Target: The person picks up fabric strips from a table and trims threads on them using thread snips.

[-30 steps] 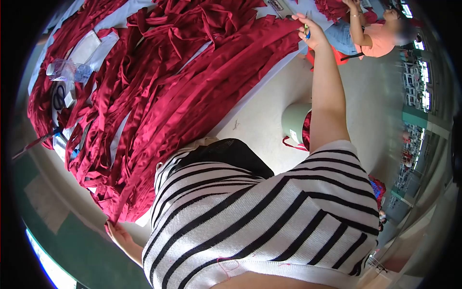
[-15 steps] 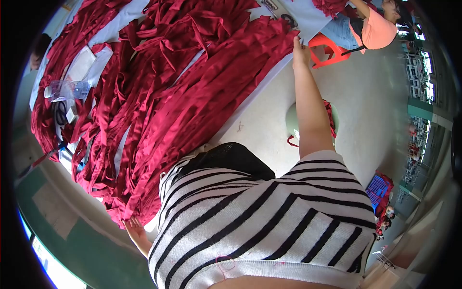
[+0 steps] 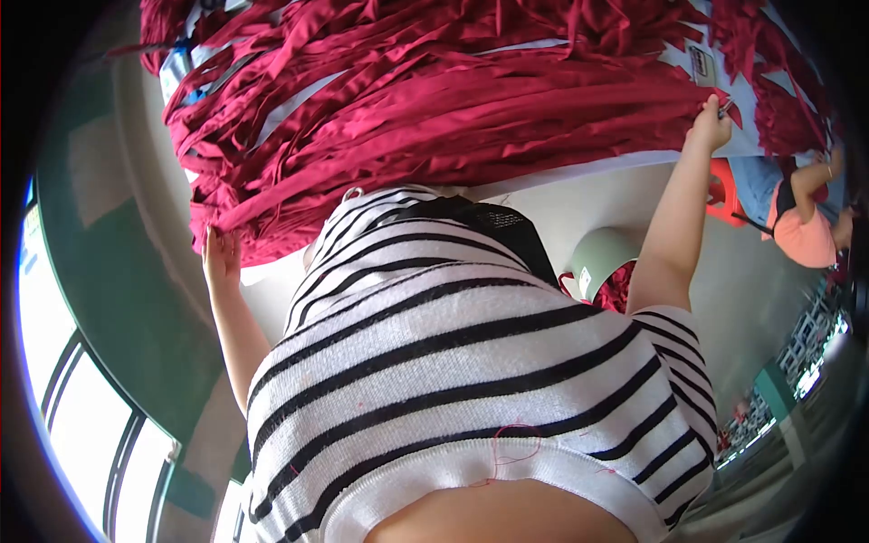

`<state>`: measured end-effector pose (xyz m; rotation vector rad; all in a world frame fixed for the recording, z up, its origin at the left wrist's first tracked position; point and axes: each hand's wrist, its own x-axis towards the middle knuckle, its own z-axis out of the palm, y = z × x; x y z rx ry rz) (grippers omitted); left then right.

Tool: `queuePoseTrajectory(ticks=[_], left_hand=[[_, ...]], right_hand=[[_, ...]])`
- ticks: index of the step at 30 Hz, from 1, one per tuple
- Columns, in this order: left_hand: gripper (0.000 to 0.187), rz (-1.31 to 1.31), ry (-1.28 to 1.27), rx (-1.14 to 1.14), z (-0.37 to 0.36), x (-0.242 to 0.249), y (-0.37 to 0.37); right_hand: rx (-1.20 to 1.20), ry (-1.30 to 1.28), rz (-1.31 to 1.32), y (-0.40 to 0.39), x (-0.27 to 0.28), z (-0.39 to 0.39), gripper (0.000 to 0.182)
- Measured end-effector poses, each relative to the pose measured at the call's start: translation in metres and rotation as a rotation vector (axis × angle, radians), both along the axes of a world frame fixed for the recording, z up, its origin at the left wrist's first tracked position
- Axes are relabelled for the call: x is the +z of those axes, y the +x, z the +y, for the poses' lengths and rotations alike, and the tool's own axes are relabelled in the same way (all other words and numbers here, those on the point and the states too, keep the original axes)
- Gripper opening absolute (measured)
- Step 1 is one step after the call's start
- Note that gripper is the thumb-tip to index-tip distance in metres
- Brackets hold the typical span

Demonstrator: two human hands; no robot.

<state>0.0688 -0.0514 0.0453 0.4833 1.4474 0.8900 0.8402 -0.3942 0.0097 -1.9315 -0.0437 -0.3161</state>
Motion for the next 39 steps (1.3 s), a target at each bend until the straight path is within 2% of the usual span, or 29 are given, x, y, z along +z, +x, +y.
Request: queuePoseTrajectory(ticks=[1, 2, 4, 5, 6, 7, 8, 9, 10, 12, 14, 16, 18, 20, 23, 25, 26, 27, 30, 32, 33, 36, 39], left_hand=[[0.009, 0.018, 0.0, 0.017, -0.002, 0.001, 0.007], [0.011, 0.049, -0.005, 0.034, -0.003, -0.004, 0.009], [0.015, 0.249, -0.104, 0.056, -0.008, -0.004, 0.026], [0.017, 0.342, -0.098, -0.013, -0.006, -0.01, 0.022], [0.018, 0.436, -0.093, -0.074, -0.006, -0.022, 0.012], [0.024, 0.564, -0.05, -0.148, -0.003, -0.031, -0.003], [0.04, 0.825, 0.324, -0.235, -0.002, -0.045, -0.015], [0.047, 1.194, 0.443, -0.208, -0.009, -0.031, -0.005], [0.054, 1.565, 0.55, -0.184, -0.019, -0.01, 0.02], [0.055, 1.581, 0.898, -0.34, -0.033, 0.022, 0.053], [0.043, 1.483, 1.033, -0.456, -0.039, 0.038, 0.082], [0.031, 1.532, 1.043, -0.57, -0.042, 0.042, 0.105], [0.024, 1.508, 1.075, -0.56, -0.035, 0.04, 0.119], [0.023, 1.451, 1.072, -0.506, -0.027, 0.04, 0.124], [0.024, 1.368, 0.955, -0.492, -0.01, 0.032, 0.105], [0.025, 1.424, 0.922, -0.538, -0.005, 0.031, 0.092], [0.026, 1.451, 0.904, -0.564, -0.004, 0.031, 0.086], [0.028, 1.483, 0.892, -0.578, -0.005, 0.031, 0.08], [0.028, 1.373, 0.788, -0.602, 0.0, 0.016, 0.056], [0.028, 1.309, 0.833, -0.575, 0.001, 0.002, 0.046], [0.028, 1.28, 0.853, -0.557, 0.002, -0.001, 0.041], [0.029, 1.271, 0.844, -0.608, -0.001, -0.012, 0.024], [0.023, 1.28, 0.858, -0.675, -0.002, -0.023, 0.01]], right_hand=[[-0.037, 0.033, 0.056, 0.003, 0.0, 0.007, 0.026], [-0.078, -0.028, 0.207, 0.03, -0.026, -0.002, 0.028], [0.033, -0.221, 0.453, 0.041, -0.053, -0.007, 0.038], [0.033, -0.442, 0.297, 0.066, -0.087, -0.021, 0.054], [-0.024, -0.525, 0.256, 0.033, -0.051, -0.005, 0.068], [0.058, -0.383, 0.108, 0.045, -0.056, -0.009, 0.074], [-0.177, -0.377, 0.123, 0.027, -0.036, 0.002, 0.069], [-0.407, -0.342, 0.141, 0.004, -0.01, 0.016, 0.065], [-0.421, -0.231, -0.102, -0.004, -0.007, 0.017, 0.055], [-0.327, -0.235, -0.243, -0.028, 0.016, 0.024, 0.049], [-0.209, -0.2, -0.264, -0.044, 0.024, 0.029, 0.046], [-0.072, -0.23, -0.314, -0.061, 0.034, 0.048, 0.039], [0.083, -0.338, -0.387, -0.095, 0.047, 0.069, 0.029], [0.389, -0.124, -0.319, -0.151, 0.066, 0.11, 0.022], [0.843, 0.081, -0.08, -0.237, 0.077, 0.168, 0.014], [1.231, -0.053, -0.055, -0.298, 0.094, 0.205, 0.013], [1.355, -0.202, -0.058, -0.327, 0.1, 0.222, 0.015], [1.511, -0.178, -0.075, -0.354, 0.098, 0.24, 0.02], [1.817, -0.366, -0.291, -0.42, 0.078, 0.286, 0.024], [1.959, -0.671, -0.401, -0.445, 0.063, 0.308, 0.023], [1.995, -0.877, -0.414, -0.452, 0.062, 0.318, 0.02], [1.906, -0.953, -0.352, -0.454, 0.065, 0.339, 0.018], [1.554, -0.833, -0.282, -0.431, 0.073, 0.356, 0.019]])
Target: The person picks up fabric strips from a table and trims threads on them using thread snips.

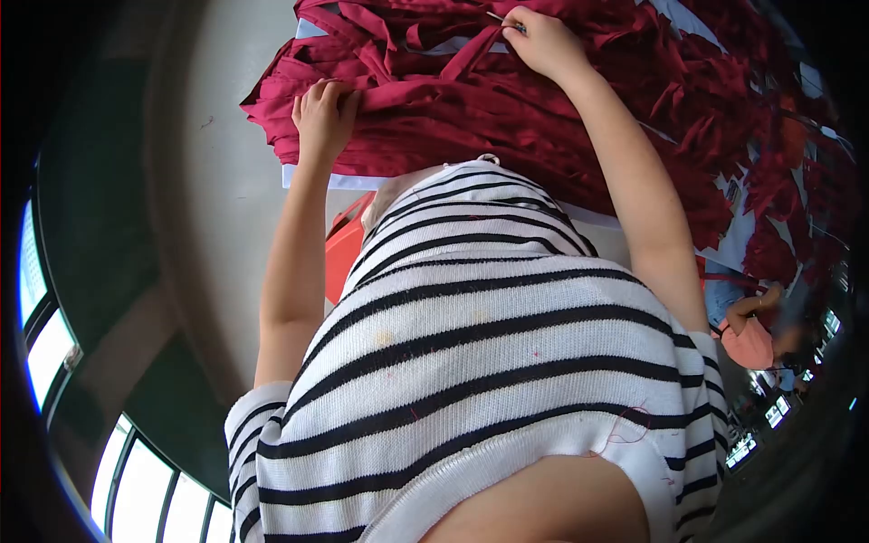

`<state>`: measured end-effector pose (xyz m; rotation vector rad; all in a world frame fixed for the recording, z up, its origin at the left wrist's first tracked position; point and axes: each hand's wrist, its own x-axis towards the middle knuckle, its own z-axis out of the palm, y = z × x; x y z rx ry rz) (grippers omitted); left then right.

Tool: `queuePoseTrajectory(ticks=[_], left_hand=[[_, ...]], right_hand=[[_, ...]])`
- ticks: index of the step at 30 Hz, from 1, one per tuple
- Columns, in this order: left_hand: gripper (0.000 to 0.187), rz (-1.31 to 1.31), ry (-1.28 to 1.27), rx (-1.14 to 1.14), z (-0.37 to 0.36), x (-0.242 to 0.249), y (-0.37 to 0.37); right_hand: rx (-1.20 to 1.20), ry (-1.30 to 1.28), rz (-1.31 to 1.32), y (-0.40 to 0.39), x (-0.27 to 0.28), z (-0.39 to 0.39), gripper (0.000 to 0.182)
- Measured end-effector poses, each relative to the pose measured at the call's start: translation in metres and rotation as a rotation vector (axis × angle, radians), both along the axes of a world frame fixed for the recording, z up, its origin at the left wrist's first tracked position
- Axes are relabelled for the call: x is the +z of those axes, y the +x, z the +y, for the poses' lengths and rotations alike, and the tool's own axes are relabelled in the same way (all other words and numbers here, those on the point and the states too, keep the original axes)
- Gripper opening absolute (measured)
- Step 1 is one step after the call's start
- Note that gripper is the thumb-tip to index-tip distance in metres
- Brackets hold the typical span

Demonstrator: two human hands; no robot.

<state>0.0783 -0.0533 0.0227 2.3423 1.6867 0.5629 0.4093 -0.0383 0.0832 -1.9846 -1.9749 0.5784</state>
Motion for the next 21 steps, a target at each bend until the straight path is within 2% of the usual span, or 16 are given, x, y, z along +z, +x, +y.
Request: queuePoseTrajectory(ticks=[1, 3, 4, 7, 8, 9, 11, 12, 14, 15, 16, 17, 19, 21], left_hand=[[0.022, 0.009, 0.009, -0.026, -0.002, -0.001, 0.0], [0.02, 0.034, -0.025, -0.021, 0.0, 0.004, 0.002], [0.02, 0.052, -0.054, -0.007, 0.0, 0.011, 0.005], [0.022, 0.093, -0.109, -0.002, 0.003, 0.019, 0.006], [0.021, 0.119, -0.106, -0.006, 0.001, 0.023, 0.008], [0.021, 0.146, -0.1, -0.013, 0.001, 0.03, 0.011], [0.022, 0.045, -0.185, -0.045, 0.005, 0.049, 0.018], [0.023, -0.009, -0.229, -0.066, 0.008, 0.056, 0.025], [0.028, -0.374, -0.518, -0.219, 0.014, 0.058, 0.042], [0.031, -0.557, -0.664, -0.294, 0.015, 0.06, 0.052], [0.042, -0.746, -0.874, -0.358, 0.012, 0.072, 0.064], [0.048, -0.878, -1.02, -0.317, 0.012, 0.079, 0.076], [0.051, -1.36, -1.464, -0.101, 0.018, 0.077, 0.096], [0.046, -1.712, -1.566, -0.03, 0.026, 0.088, 0.104]], right_hand=[[-0.091, 0.096, 0.009, 0.004, 0.008, 0.005, 0.02], [-0.31, 0.116, -0.046, 0.006, 0.038, 0.001, 0.014], [-0.403, 0.115, 0.076, 0.013, 0.037, 0.003, 0.018], [-0.299, 0.328, 0.16, 0.047, 0.023, 0.006, 0.016], [-0.405, 0.28, 0.181, 0.057, 0.029, 0.003, 0.024], [-0.329, 0.366, 0.39, 0.063, 0.032, 0.003, 0.024], [-0.402, 0.154, 0.69, 0.056, 0.068, -0.013, 0.015], [-0.364, 0.146, 0.773, 0.051, 0.084, -0.022, 0.013], [-0.288, 0.119, 0.932, 0.038, 0.112, -0.039, 0.009], [-0.236, 0.115, 0.912, 0.033, 0.124, -0.047, 0.009], [-0.184, 0.11, 0.893, 0.026, 0.134, -0.053, 0.009], [-0.13, 0.105, 0.875, 0.018, 0.144, -0.058, 0.009], [-0.118, 0.064, 0.834, 0.007, 0.158, -0.068, 0.011], [-0.061, -0.006, 0.868, 0.003, 0.166, -0.075, 0.011]])
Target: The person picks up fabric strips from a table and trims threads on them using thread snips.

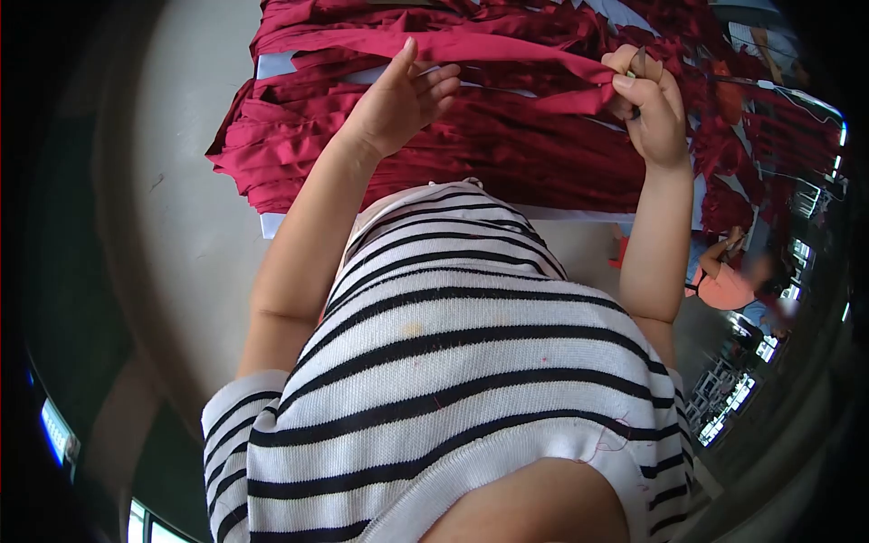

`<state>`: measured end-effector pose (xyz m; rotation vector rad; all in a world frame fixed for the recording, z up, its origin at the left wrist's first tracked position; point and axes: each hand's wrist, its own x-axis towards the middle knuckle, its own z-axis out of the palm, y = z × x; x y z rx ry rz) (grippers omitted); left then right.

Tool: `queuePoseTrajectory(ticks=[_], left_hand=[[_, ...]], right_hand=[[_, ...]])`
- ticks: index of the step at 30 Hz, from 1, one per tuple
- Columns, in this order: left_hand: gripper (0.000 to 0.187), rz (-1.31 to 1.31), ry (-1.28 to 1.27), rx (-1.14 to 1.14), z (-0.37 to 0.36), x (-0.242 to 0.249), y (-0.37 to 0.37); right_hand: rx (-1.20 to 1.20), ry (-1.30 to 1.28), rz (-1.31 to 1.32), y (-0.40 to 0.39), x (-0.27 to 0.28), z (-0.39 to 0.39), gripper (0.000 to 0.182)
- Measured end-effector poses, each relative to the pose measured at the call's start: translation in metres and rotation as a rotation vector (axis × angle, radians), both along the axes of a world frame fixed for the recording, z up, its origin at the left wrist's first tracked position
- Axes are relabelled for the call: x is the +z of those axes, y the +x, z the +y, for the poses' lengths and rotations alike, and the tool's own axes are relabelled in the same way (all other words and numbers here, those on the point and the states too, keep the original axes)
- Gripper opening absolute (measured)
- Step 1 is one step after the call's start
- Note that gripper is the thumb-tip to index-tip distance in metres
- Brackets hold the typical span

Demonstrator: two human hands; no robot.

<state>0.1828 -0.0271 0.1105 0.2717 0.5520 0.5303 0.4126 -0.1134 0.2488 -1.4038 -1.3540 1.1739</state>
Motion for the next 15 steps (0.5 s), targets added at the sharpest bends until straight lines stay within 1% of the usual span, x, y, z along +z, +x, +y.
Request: queuePoseTrajectory(ticks=[1, 4, 5, 8, 9, 12, 13, 15], left_hand=[[0.044, -0.118, -0.113, 0.074, 0.004, 0.004, 0.002], [0.026, -0.249, -0.07, 0.111, 0.014, -0.001, -0.006], [0.012, -0.263, -0.026, 0.088, 0.014, -0.001, -0.012], [0.007, -0.142, 0.146, 0.143, 0.007, 0.022, -0.032], [0.005, -0.129, 0.181, 0.16, 0.003, 0.033, -0.039], [0.007, -0.055, 0.224, 0.225, -0.008, 0.048, -0.054], [0.01, -0.051, 0.257, 0.226, -0.012, 0.054, -0.057], [0.012, -0.073, 0.322, 0.195, -0.019, 0.069, -0.06]], right_hand=[[-0.006, 0.04, -0.01, -0.011, 0.002, -0.004, 0.009], [0.024, -0.093, -0.067, -0.012, 0.003, -0.012, 0.008], [0.052, -0.138, -0.071, -0.01, 0.002, -0.015, 0.007], [0.114, -0.339, -0.169, -0.02, 0.0, -0.018, 0.008], [0.175, -0.426, -0.273, -0.017, -0.008, -0.019, 0.007], [0.404, -0.557, -0.387, -0.035, -0.009, -0.017, 0.021], [0.396, -0.522, -0.365, -0.037, -0.012, -0.019, 0.028], [0.274, -0.348, -0.324, -0.05, -0.012, -0.013, 0.029]])
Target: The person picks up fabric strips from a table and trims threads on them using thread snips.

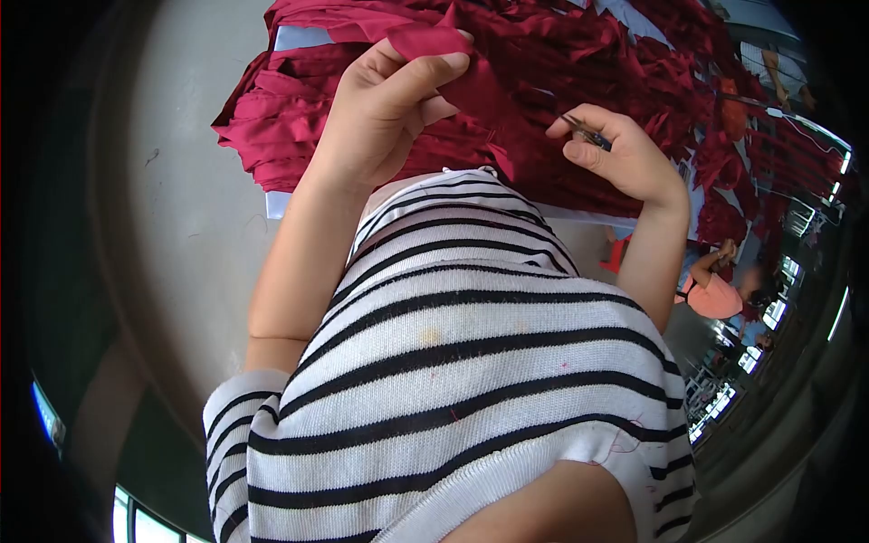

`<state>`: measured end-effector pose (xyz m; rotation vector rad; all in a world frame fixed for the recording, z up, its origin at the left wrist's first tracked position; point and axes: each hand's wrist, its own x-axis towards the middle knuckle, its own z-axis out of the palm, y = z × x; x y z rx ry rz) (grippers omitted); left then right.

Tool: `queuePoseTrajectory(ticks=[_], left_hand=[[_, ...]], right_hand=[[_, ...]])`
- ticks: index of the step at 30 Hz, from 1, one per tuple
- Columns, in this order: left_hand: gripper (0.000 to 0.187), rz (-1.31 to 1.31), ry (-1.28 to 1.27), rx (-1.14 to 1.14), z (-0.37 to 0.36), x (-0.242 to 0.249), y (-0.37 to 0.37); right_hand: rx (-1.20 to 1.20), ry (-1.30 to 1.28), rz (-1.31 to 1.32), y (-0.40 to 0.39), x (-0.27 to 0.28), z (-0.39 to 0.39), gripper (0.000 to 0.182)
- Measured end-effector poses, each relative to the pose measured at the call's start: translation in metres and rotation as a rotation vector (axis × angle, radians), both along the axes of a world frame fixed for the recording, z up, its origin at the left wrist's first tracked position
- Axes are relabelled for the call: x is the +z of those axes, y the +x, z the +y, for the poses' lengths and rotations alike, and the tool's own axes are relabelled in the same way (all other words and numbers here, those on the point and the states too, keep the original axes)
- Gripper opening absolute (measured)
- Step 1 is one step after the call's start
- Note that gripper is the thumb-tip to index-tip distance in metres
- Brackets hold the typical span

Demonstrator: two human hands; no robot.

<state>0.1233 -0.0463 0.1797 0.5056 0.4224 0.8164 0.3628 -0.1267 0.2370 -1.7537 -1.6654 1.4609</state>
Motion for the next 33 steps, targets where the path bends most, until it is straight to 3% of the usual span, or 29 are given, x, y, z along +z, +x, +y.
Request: queuePoseTrajectory(ticks=[3, 7, 12, 18, 21, 22, 25, 26, 29, 33], left_hand=[[0.017, 0.085, 0.106, -0.006, -0.006, -0.001, 0.005], [0.022, 0.207, 0.189, 0.012, -0.013, 0.0, 0.012], [0.02, 0.222, 0.205, 0.049, -0.017, -0.001, 0.016], [0.022, 0.104, 0.139, 0.033, -0.016, -0.007, 0.019], [0.022, 0.013, 0.019, -0.015, -0.015, -0.008, 0.019], [0.026, 0.012, 0.037, -0.02, -0.015, -0.005, 0.019], [0.033, -0.009, 0.027, -0.032, -0.014, 0.001, 0.018], [0.035, -0.019, 0.013, -0.036, -0.014, 0.001, 0.017], [0.036, -0.056, -0.002, -0.076, -0.013, -0.002, 0.014], [0.036, -0.058, -0.045, -0.083, -0.012, 0.001, 0.012]], right_hand=[[-0.203, 0.226, 0.188, -0.027, 0.002, 0.011, 0.041], [-0.274, 0.29, 0.269, -0.058, 0.002, 0.021, 0.043], [-0.409, 0.387, 0.206, -0.074, -0.007, 0.026, 0.008], [-0.438, 0.389, 0.28, -0.066, -0.019, 0.019, 0.009], [-0.539, 0.432, 0.532, -0.066, -0.02, 0.021, 0.012], [-0.444, 0.455, 0.518, -0.056, -0.024, 0.022, 0.024], [-0.367, 0.485, 0.533, -0.051, -0.021, 0.019, 0.036], [-0.302, 0.466, 0.307, -0.045, -0.021, 0.015, 0.044], [-0.295, 0.419, 0.168, -0.043, -0.024, 0.006, 0.03], [-0.184, 0.609, 0.065, -0.05, -0.032, 0.004, 0.024]])
